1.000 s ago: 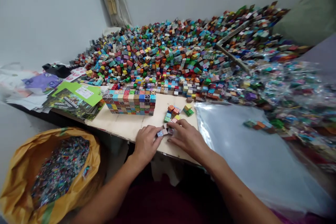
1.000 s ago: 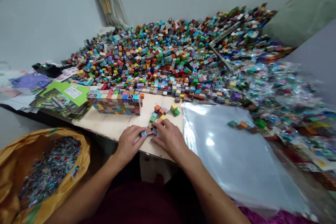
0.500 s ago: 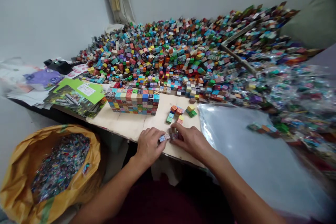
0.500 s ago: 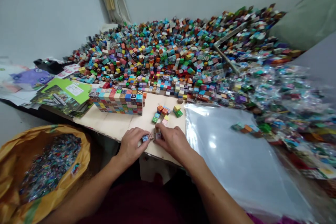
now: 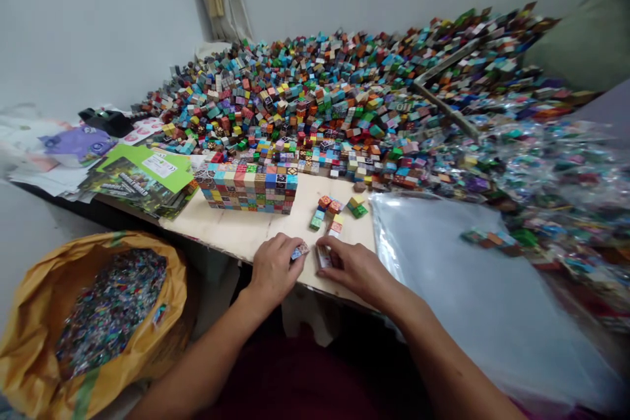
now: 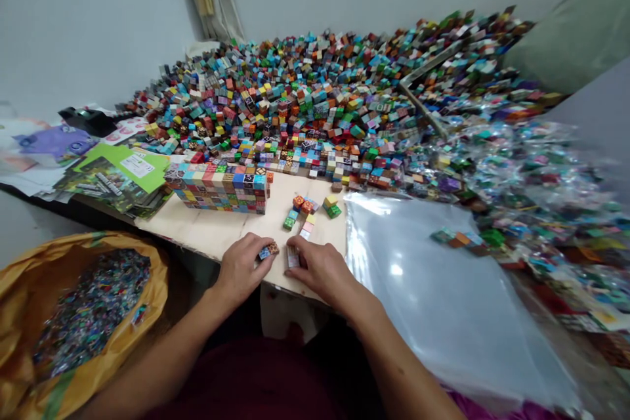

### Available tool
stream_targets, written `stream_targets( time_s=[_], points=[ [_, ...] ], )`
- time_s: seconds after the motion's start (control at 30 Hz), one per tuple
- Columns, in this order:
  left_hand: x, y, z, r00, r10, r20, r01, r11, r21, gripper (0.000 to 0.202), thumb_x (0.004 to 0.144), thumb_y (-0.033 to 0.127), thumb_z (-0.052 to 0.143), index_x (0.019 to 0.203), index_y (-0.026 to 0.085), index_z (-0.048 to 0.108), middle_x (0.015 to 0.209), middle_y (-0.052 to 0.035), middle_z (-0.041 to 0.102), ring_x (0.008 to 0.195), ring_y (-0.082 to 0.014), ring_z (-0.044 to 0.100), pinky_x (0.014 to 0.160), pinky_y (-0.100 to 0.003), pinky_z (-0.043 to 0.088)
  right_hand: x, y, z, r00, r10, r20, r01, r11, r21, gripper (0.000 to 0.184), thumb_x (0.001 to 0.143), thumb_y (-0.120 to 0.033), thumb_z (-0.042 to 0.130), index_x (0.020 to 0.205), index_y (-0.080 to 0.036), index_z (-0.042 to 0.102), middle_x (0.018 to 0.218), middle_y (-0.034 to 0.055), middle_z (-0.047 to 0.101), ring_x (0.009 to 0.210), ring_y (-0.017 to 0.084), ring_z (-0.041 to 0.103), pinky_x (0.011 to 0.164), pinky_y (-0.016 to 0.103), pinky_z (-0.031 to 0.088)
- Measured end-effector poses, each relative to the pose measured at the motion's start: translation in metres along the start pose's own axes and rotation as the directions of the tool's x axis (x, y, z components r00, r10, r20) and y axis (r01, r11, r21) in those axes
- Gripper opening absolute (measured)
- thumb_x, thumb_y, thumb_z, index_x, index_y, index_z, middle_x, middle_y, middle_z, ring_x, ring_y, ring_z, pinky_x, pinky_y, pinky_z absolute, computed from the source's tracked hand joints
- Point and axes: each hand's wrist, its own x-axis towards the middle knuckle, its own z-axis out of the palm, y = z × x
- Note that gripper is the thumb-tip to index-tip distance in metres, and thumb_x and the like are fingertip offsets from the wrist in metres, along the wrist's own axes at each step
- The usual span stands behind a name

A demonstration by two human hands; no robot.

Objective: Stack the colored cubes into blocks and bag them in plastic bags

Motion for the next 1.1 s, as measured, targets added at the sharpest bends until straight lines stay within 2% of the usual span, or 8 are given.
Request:
stream_targets(
  time_s=[0.1,0.27,0.37,0.5,0.6,0.7,0.83,1.1],
  points=[
    [0.001,0.005,-0.001,0.996,-0.091,0.024,0.093,0.993,-0.067,0.031,0.085,0.025,0.057,0.114,0.018,0.058,0.099,-0.0065,0.061,0.087,-0.0198,0.061,0.079,-0.034,0.05,-0.003,-0.002,0.003,0.999,0.028,-0.014,-0.027,0.998,0.064,0.047,0.075,-0.022,0.069,0.12,-0.019,0.053,0.078,0.0029,0.067,0.071,0.02,0.063,0.062,0.026,0.041],
    [0.002,0.008,-0.005,0.962,-0.146,0.23,0.221,0.913,-0.342,0.048,0.078,0.016,0.06,0.125,0.018,0.051,0.103,-0.0038,0.058,0.073,-0.0113,0.063,0.071,-0.025,0.052,-0.001,-0.005,0.01,0.998,-0.007,-0.058,0.019,0.977,0.212,0.041,0.076,-0.015,0.063,0.117,-0.017,0.055,0.089,0.0055,0.067,0.075,0.018,0.062,0.063,0.026,0.043],
    [0.004,0.006,-0.011,0.95,-0.141,0.277,0.229,0.92,-0.317,0.044,0.079,0.015,0.059,0.123,0.019,0.053,0.099,-0.003,0.058,0.074,-0.012,0.062,0.072,-0.025,0.052,-0.001,-0.005,0.012,0.998,-0.008,-0.061,0.021,0.975,0.221,0.041,0.076,-0.014,0.062,0.116,-0.016,0.056,0.088,0.0057,0.067,0.074,0.019,0.06,0.063,0.026,0.043],
    [0.009,0.007,-0.018,0.963,-0.116,0.244,0.15,0.981,-0.124,0.043,0.077,0.027,0.067,0.118,0.021,0.056,0.105,-0.0049,0.058,0.089,-0.0198,0.061,0.082,-0.035,0.05,-0.006,0.003,0.001,0.998,-0.025,-0.049,0.037,0.969,0.245,0.05,0.077,-0.017,0.063,0.125,-0.018,0.05,0.083,0.0025,0.065,0.07,0.017,0.06,0.063,0.026,0.045],
    [0.014,0.006,-0.015,0.983,0.021,0.18,-0.008,0.997,-0.071,0.056,0.073,0.035,0.073,0.124,0.023,0.053,0.117,-0.0073,0.056,0.106,-0.0261,0.053,0.091,-0.04,0.045,-0.004,0.016,-0.013,0.978,0.05,-0.201,-0.013,0.983,0.183,0.045,0.081,-0.025,0.061,0.125,-0.023,0.051,0.091,0.0033,0.063,0.067,0.016,0.059,0.062,0.028,0.046],
    [0.016,0.003,-0.005,0.975,0.128,0.179,-0.11,0.988,-0.106,0.049,0.075,0.036,0.072,0.12,0.023,0.056,0.115,-0.0063,0.06,0.102,-0.0251,0.054,0.089,-0.039,0.044,0.006,0.026,-0.021,0.947,0.097,-0.307,-0.078,0.994,0.075,0.044,0.079,-0.027,0.064,0.122,-0.024,0.054,0.112,0.0083,0.057,0.073,0.017,0.06,0.066,0.031,0.049],
    [0.015,-0.004,0.003,0.977,0.13,0.169,-0.112,0.987,-0.115,0.042,0.078,0.038,0.068,0.116,0.021,0.059,0.109,-0.0065,0.062,0.098,-0.0245,0.054,0.086,-0.038,0.043,0.014,0.027,-0.016,0.973,0.035,-0.226,-0.03,0.999,0.028,0.045,0.077,-0.022,0.066,0.12,-0.023,0.054,0.116,0.0094,0.054,0.082,0.02,0.061,0.071,0.033,0.051],
    [0.014,-0.01,-0.003,0.969,0.188,0.159,-0.17,0.978,-0.116,0.045,0.08,0.038,0.067,0.12,0.021,0.056,0.111,-0.0055,0.062,0.098,-0.022,0.054,0.085,-0.036,0.042,-0.005,0.012,-0.004,0.984,-0.136,-0.118,0.156,0.972,0.177,0.044,0.077,-0.019,0.065,0.119,-0.023,0.053,0.115,0.0086,0.052,0.102,0.022,0.057,0.088,0.037,0.048]
  ],
)
